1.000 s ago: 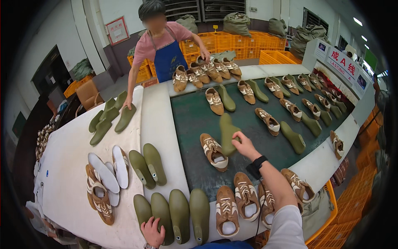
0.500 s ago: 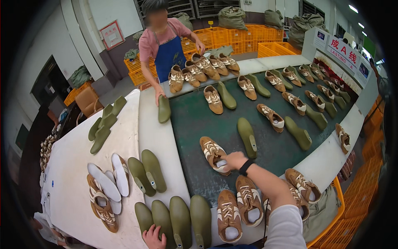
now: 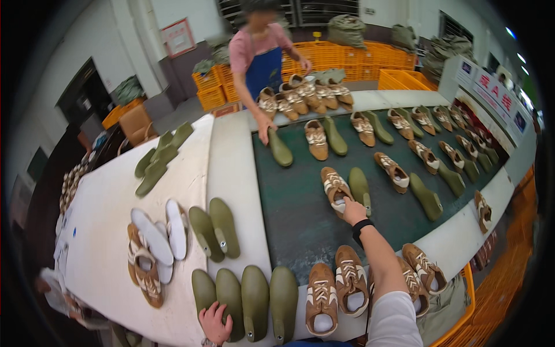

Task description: The person repeatedly picks up green shoe lasts and brown shoes from a table, inserts the lasts into the shoes, and places the assembled pairs back on the table. Another worker across the table performs similar assembly actions. The camera wearer handles items one at a time and occasionally adjusts the shoe laces.

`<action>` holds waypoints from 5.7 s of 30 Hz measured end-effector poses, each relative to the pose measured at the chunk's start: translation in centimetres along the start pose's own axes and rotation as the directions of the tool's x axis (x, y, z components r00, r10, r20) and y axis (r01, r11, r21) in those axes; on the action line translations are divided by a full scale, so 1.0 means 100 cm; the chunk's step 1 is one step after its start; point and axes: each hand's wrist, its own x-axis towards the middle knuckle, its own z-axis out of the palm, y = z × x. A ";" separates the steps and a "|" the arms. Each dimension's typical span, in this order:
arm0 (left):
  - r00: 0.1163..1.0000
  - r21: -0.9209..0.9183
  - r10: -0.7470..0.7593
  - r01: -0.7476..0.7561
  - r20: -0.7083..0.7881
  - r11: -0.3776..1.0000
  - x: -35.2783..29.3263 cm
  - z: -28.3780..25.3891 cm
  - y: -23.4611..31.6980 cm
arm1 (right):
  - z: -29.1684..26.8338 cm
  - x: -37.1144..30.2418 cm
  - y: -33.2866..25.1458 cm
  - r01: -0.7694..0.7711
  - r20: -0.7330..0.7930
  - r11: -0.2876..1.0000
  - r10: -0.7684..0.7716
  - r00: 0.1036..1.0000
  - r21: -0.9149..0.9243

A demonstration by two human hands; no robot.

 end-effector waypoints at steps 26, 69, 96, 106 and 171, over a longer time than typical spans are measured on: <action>0.997 -0.076 -0.074 0.072 -0.031 0.995 -0.003 0.001 -0.008 | 0.035 -0.052 -0.216 0.509 0.140 0.861 -0.505 0.852 0.011; 0.962 -0.039 0.174 -0.186 -0.210 0.982 -0.004 0.013 -0.021 | -0.042 -0.394 -0.045 0.228 -0.013 0.969 -0.228 0.974 0.092; 0.685 -0.046 -0.703 0.721 0.189 0.691 0.038 -0.047 -0.444 | -0.035 -0.430 -0.114 0.214 0.118 0.928 -0.259 0.959 0.304; 0.802 -0.290 -0.552 0.598 0.229 0.747 0.066 0.002 -0.473 | -0.020 -0.456 -0.116 0.047 0.196 0.958 -0.106 0.975 0.284; 0.988 -0.153 0.149 -0.143 0.034 0.978 -0.013 -0.003 -0.046 | -0.007 -0.440 -0.090 0.242 0.122 0.963 -0.256 0.959 0.115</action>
